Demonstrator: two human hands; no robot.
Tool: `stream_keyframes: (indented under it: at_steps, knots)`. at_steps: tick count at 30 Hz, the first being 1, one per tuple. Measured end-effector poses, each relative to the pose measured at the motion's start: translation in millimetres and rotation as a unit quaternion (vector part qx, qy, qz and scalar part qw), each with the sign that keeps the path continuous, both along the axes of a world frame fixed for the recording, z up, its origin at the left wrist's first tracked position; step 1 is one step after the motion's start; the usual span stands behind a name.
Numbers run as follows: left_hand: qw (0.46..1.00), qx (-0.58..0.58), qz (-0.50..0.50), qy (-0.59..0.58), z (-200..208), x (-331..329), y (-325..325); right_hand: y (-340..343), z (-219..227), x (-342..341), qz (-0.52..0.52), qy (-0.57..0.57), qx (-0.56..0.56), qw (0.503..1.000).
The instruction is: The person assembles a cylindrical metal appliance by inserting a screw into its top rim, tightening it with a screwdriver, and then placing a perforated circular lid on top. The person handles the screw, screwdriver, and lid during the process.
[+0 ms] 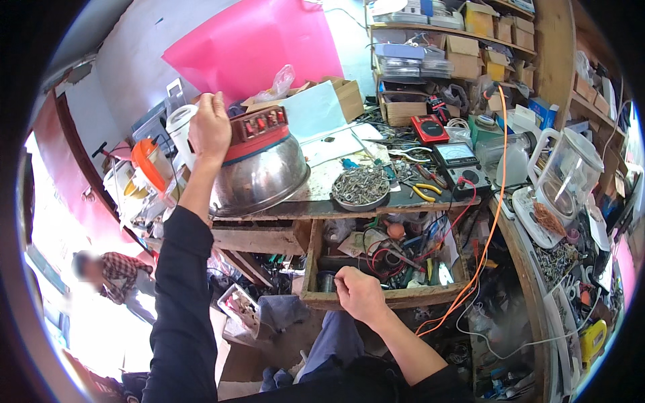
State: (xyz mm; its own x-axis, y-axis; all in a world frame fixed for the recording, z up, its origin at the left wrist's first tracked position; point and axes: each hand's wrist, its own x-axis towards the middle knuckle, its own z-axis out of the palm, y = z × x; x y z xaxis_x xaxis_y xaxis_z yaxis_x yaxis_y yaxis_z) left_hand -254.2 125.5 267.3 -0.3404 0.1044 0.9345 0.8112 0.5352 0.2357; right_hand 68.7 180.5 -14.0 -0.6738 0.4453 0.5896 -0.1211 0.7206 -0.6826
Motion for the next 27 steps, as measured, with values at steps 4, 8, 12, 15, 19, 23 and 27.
stream_keyframes:
  at_steps: [4,8,12,15,19,23,27]
  knots:
    - [0.996,-0.045,0.058,-0.051,-12.6,30.4,0.9,-0.2,-2.0,-1.4,0.0,-0.003,-0.017,1.0]
    - [0.994,-0.05,0.067,-0.065,-25.1,57.3,8.9,1.1,-3.2,-0.8,-0.014,-0.012,-0.045,0.999]
    - [0.992,-0.073,0.072,-0.077,-37.3,81.0,12.9,4.6,8.7,-10.9,-0.001,-0.054,-0.175,0.983]
    - [0.995,-0.068,0.056,-0.054,-52.0,94.3,25.2,-3.5,37.3,-25.2,0.067,0.052,-0.228,0.97]
    - [0.995,-0.063,-0.006,-0.075,-64.2,106.1,37.4,5.3,60.8,-45.8,0.035,0.054,-0.253,0.965]
    - [0.994,-0.073,-0.021,-0.081,-69.2,107.5,35.9,-0.6,81.2,-61.5,-0.02,0.044,-0.335,0.941]
    - [0.994,-0.075,-0.025,-0.081,-66.5,111.1,38.5,0.1,74.8,-60.9,-0.022,0.035,-0.391,0.919]
